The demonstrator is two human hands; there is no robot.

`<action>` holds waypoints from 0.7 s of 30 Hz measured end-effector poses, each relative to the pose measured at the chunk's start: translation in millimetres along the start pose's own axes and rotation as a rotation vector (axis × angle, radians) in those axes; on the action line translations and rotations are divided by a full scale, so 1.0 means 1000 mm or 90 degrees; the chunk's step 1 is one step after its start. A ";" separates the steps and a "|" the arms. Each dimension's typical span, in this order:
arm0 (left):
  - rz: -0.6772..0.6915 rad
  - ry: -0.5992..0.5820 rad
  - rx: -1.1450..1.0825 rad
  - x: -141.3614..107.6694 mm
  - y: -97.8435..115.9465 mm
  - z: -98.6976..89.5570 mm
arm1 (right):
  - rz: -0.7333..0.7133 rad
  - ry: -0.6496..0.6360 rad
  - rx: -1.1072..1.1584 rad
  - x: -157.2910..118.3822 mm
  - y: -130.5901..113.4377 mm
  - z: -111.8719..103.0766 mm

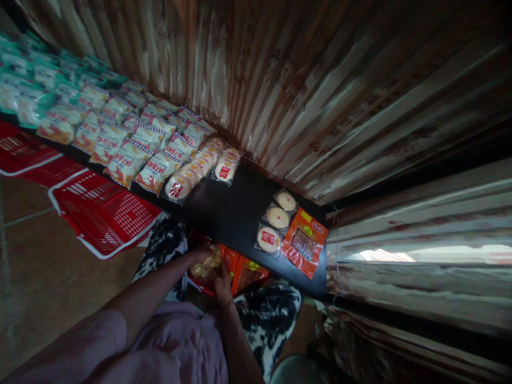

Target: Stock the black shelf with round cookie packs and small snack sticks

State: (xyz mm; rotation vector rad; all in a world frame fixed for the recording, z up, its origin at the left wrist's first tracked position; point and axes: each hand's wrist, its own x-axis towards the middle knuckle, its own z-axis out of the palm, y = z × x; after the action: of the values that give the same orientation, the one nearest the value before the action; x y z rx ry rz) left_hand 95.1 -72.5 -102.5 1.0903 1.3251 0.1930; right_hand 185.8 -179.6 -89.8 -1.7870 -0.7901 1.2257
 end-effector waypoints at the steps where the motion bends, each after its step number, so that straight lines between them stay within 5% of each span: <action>1: 0.015 0.020 0.013 -0.002 0.003 -0.001 | 0.004 -0.007 0.017 -0.001 0.000 0.000; 9: 0.088 0.123 0.127 -0.021 0.017 -0.016 | 0.065 -0.026 0.258 0.003 0.012 0.006; 21: 0.138 0.204 0.137 -0.056 0.029 -0.028 | 0.014 0.053 0.260 0.001 0.005 0.003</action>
State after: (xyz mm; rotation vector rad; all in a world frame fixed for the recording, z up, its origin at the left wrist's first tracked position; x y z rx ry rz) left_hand 67.7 -80.1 -39.2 1.4313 1.5361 0.4068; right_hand 183.7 -180.4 -94.6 -1.5024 -0.4341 1.2168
